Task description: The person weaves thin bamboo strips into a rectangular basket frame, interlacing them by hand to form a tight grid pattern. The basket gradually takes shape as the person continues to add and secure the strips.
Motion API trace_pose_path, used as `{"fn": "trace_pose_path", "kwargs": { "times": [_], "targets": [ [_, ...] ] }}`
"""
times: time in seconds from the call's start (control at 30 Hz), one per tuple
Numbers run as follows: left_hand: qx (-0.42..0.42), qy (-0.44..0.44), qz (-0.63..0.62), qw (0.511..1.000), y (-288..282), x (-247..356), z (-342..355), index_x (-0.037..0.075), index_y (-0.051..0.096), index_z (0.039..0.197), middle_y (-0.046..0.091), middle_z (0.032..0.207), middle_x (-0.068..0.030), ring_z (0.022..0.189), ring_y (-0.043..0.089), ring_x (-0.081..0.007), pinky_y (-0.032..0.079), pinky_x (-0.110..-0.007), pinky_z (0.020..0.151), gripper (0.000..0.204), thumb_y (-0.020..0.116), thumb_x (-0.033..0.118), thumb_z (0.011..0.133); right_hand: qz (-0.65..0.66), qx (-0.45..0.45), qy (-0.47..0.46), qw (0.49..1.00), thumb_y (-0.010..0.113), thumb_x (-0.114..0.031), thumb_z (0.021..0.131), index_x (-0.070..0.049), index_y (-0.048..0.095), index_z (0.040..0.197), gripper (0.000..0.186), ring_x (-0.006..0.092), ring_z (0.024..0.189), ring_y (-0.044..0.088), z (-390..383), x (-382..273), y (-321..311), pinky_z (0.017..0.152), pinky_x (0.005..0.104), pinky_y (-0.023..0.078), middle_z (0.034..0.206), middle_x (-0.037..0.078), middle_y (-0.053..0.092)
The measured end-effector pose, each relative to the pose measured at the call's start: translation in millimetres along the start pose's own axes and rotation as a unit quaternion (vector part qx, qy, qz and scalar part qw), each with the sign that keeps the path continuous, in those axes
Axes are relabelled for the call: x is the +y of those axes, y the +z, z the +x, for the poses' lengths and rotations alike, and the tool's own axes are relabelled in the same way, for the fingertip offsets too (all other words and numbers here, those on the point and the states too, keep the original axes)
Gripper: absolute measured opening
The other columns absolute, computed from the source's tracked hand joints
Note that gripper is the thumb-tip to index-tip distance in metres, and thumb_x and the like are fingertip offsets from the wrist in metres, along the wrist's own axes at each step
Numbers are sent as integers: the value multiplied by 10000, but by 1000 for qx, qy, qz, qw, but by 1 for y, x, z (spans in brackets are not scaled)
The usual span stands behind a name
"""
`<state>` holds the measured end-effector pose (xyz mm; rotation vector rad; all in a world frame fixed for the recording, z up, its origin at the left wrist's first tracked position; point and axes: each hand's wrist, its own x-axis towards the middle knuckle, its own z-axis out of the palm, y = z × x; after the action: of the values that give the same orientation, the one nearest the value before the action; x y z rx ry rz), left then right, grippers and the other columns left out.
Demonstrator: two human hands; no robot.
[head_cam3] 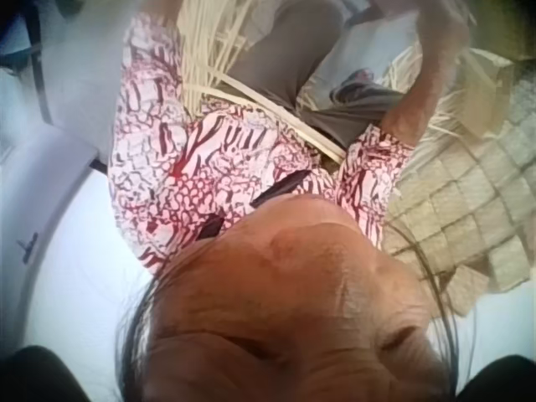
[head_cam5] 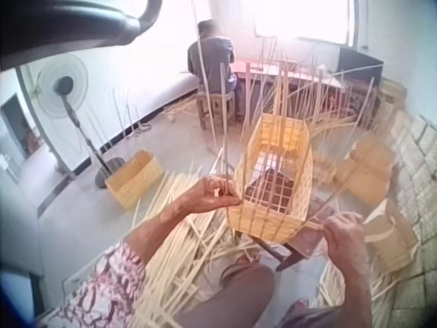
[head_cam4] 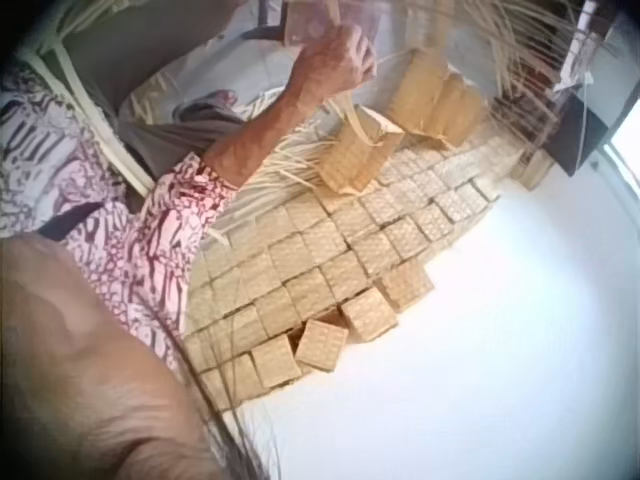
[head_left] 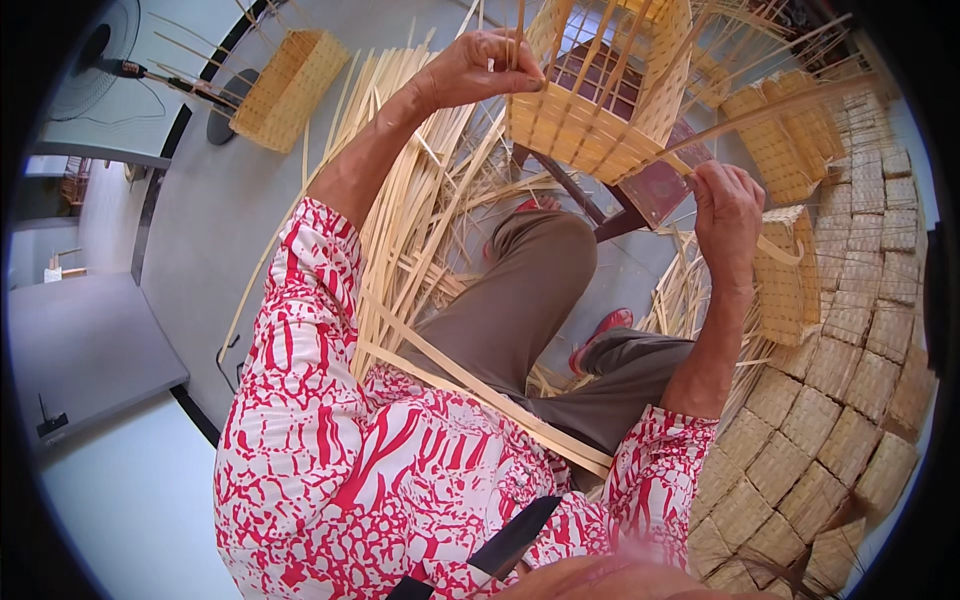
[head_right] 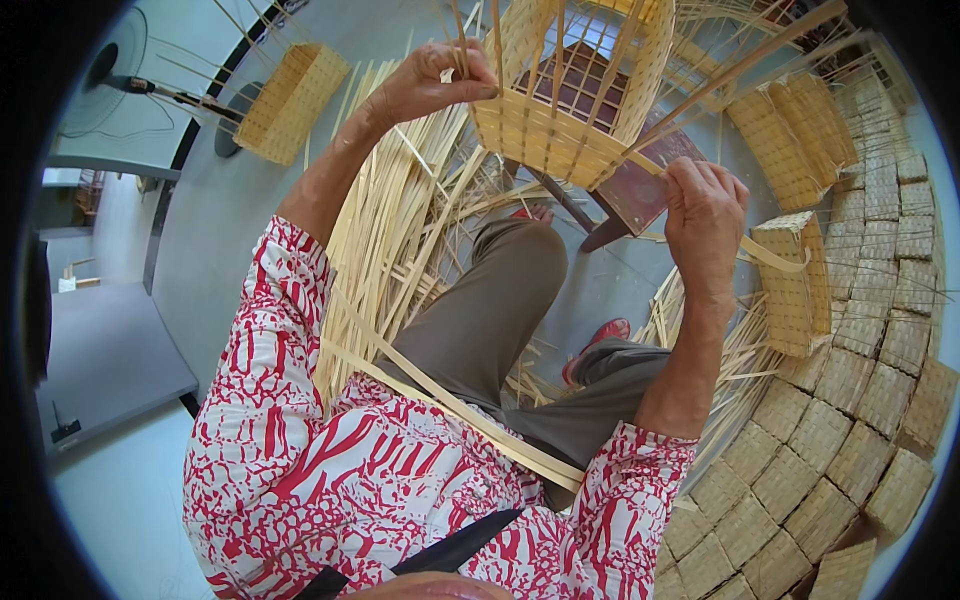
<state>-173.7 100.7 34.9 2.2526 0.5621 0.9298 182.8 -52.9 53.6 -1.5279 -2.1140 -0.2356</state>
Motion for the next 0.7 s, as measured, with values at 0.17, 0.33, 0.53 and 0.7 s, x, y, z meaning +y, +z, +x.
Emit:
{"fn": "trace_pose_path", "kwargs": {
  "times": [0.17, 0.33, 0.53, 0.7],
  "targets": [
    [29, 20, 23, 999, 1, -9, -2, 65, 751, 1024, 651, 930, -2, 804, 586, -118, 492, -285, 728, 199, 819, 191, 885, 98, -32, 35, 994, 622, -191, 976, -88, 676, 1009, 122, 327, 864, 665, 12, -14, 0, 801, 414, 471, 899, 112, 704],
    [236, -67, 34, 969, 20, 4, -21, 123, 550, 1416, 559, 1395, -67, 1118, 585, -183, 520, -330, 892, 707, 862, 358, 826, 126, -87, 98, 983, 623, -181, 966, -73, 680, 1055, 151, 368, 716, 638, 22, -25, -2, 637, 416, 476, 783, 169, 658],
    [261, -133, -115, 949, 89, 16, -30, 28, 373, 1528, 540, 1394, -118, 1292, 521, -213, 469, -357, 1072, 961, 910, 309, 781, 187, -121, 116, 968, 629, -106, 966, -38, 685, 1075, 140, 255, 630, 617, 16, -15, -2, 608, 345, 473, 673, 138, 611],
    [315, -165, -269, 895, 107, 12, 3, 6, 417, 1491, 609, 1259, -51, 1128, 587, -130, 488, -262, 967, 725, 777, 299, 934, 297, -99, 145, 939, 616, -41, 988, 5, 682, 1107, 143, 76, 619, 536, 6, -11, -4, 590, 260, 447, 644, 48, 580]
  ]
}}
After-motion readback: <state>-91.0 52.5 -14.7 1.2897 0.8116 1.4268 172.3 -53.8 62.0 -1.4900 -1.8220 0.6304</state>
